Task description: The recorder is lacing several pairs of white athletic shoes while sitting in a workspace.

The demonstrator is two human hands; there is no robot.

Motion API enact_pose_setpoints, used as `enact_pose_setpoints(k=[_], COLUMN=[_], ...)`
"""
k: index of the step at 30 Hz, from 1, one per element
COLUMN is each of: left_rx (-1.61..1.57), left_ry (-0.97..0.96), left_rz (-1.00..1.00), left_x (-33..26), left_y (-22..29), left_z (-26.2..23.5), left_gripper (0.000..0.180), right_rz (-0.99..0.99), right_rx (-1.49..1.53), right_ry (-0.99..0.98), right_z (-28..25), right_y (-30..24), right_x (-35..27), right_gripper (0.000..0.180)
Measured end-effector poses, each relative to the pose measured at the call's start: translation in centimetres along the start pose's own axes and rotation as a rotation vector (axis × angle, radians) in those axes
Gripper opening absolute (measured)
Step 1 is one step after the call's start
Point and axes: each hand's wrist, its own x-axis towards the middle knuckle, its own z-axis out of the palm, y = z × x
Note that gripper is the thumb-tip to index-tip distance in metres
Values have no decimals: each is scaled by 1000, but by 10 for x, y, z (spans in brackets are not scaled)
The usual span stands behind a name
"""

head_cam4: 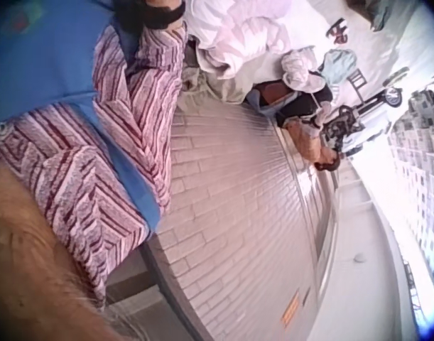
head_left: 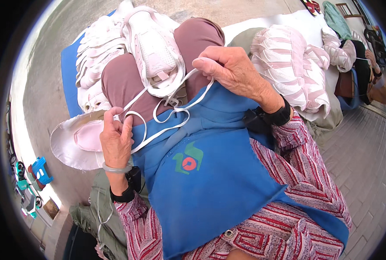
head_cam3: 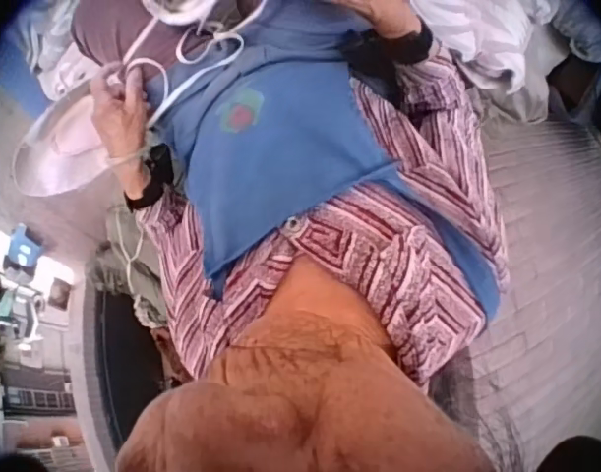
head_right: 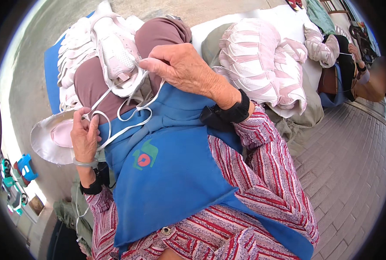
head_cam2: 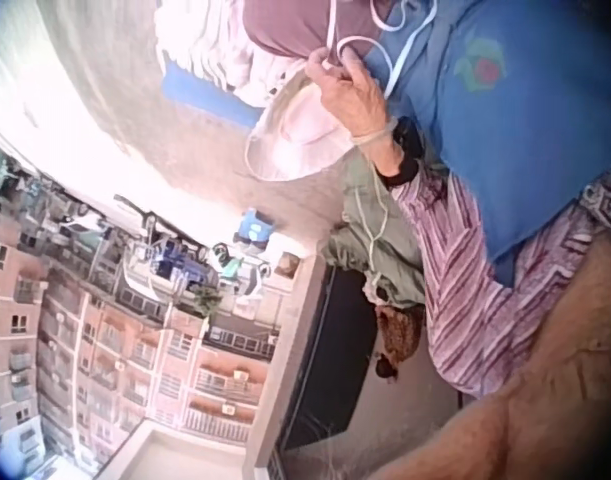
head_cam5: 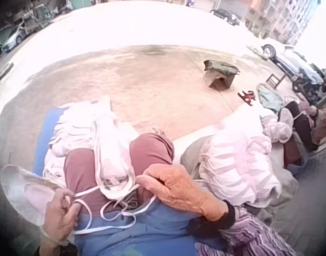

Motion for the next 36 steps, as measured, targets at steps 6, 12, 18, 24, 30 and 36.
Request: enact_pose_setpoints(k=[6, 12, 18, 24, 30, 36], left_rx=[-99, 44, -55, -519, -420, -614], left_ry=[35, 25, -129, 48, -36, -231], left_rz=[-18, 222, 339, -18, 416, 169], left_x=[-1, -12, -28, -51, -42, -39], left_y=[-20, -8, 14, 13, 22, 7], left_z=[3, -7, -12, -6, 25, 25], left_gripper=[9, 8, 6, 6, 14, 17], right_rz=[165, -205, -503, -274, 128, 106], right_rx=[-298, -534, -757, -309, 342, 391], right_ry=[175, 246, 25, 31, -557, -459], right_z=[-29, -25, 1, 6, 64, 81], right_y=[25, 18, 17, -8, -36, -27], right_x=[-5, 8, 2, 13, 14, 10], right_gripper=[17, 13, 14, 8, 34, 26])
